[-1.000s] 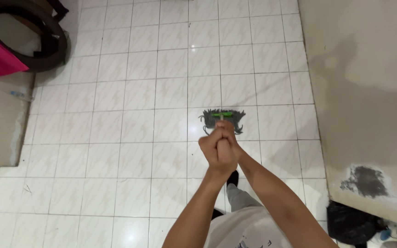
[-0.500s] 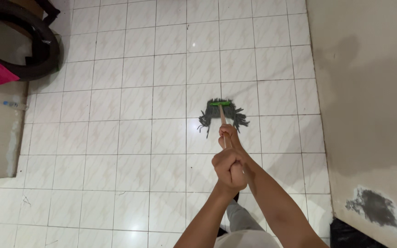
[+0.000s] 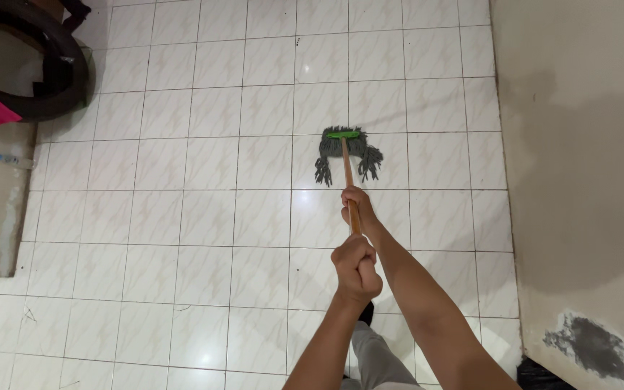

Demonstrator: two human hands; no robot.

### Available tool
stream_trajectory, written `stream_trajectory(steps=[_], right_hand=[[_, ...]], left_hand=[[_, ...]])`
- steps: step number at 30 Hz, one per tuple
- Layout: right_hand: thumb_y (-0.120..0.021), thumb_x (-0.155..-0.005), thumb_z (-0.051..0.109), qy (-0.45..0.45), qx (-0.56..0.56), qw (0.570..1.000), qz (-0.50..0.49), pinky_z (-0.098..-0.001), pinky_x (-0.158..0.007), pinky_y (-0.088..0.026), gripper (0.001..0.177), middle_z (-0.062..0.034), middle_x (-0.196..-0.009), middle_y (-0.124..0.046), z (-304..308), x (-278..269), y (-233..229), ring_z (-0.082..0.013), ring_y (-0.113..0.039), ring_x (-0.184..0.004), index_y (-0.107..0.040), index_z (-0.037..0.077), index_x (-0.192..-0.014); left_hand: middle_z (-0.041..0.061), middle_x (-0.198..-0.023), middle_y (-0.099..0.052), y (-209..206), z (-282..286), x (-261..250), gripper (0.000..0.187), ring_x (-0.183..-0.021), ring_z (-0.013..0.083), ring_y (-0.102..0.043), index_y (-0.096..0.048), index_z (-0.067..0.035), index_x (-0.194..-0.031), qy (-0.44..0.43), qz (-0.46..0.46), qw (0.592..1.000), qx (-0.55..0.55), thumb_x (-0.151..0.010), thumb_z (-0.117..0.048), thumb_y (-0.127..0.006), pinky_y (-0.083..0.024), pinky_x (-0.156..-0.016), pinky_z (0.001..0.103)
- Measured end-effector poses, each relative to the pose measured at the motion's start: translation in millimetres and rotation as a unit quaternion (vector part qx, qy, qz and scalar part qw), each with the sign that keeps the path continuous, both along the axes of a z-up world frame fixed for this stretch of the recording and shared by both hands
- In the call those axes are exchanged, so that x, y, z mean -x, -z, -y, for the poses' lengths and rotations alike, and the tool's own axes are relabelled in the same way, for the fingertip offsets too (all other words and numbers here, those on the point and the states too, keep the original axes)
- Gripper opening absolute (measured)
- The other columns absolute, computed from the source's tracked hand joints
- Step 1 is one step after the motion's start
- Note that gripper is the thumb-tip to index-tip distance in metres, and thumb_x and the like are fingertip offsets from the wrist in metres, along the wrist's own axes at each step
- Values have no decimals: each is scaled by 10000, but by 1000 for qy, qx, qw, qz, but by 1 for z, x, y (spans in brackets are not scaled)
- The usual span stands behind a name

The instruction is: The person mops the tiled floor of a house with a cloth mop, pushing it back and forth to clean different sections of the tiles along the walls and doors.

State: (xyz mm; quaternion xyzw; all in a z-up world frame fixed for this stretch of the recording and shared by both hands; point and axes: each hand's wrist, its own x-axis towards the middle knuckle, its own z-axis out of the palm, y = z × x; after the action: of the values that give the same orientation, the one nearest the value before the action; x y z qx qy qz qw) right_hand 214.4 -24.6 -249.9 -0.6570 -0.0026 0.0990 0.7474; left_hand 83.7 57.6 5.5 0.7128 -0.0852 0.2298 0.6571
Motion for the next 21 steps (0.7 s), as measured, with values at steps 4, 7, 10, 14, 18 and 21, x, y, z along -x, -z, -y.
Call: stream_trajectory(steps=[4, 7, 10, 14, 18, 21], right_hand=[[-512, -877, -8, 37, -222, 943, -246, -271, -398, -209, 236, 7, -656, -401, -12, 24, -9, -100, -296, -506, -477, 92, -667], [-502, -916, 39, 15, -224, 943, -247, -267, -391, -196, 261, 22, -638, -369, -22, 61, -29, -91, -262, -486, -465, 112, -668], [-448, -955, 118, -7, -167, 974, -151, -230, -439, -212, 208, 50, -705, -362, -28, 131, -78, -64, -238, -525, -456, 145, -748], [-448, -999, 135, -46, -110, 992, -33, -215, -494, -228, 223, 73, -717, -298, -35, 215, -136, -46, -219, -569, -400, 155, -782], [-472, -1004, 115, -75, -104, 991, 43, -223, -510, -244, 260, 75, -687, -255, -39, 279, -159, -50, -225, -578, -367, 143, -768], [-510, -933, 86, -72, -102, 986, 112, -237, -494, -270, 217, 66, -697, -297, -45, 312, -166, -66, -271, -580, -402, 126, -750]], left_hand=[[88, -580, -476, -17, -8, 26, 125, -500, 181, -450, -465, -13, -645, -1, -5, 1000, 9, -742, 39, -405, -335, -477, 310], [83, -569, -489, -34, -16, 59, 134, -480, 170, -444, -485, -4, -652, 2, -21, 1000, 11, -760, 27, -413, -326, -469, 307], [81, -553, -495, -56, -23, 100, 146, -470, 164, -460, -506, -6, -648, 19, -43, 999, 25, -759, 12, -413, -345, -462, 302], [111, -552, -439, -92, -32, 152, 114, -562, 234, -443, -464, -15, -620, -1, 32, 999, -25, -726, 4, -428, -319, -567, 365], [75, -564, -442, -117, -42, 192, 132, -539, 202, -414, -477, -50, -661, 9, 80, 996, -50, -784, -18, -442, -359, -687, 390], [85, -483, -362, -128, -48, 217, 152, -399, 185, -363, -473, -16, -623, 50, -22, 999, 5, -768, -30, -431, -296, -453, 330]])
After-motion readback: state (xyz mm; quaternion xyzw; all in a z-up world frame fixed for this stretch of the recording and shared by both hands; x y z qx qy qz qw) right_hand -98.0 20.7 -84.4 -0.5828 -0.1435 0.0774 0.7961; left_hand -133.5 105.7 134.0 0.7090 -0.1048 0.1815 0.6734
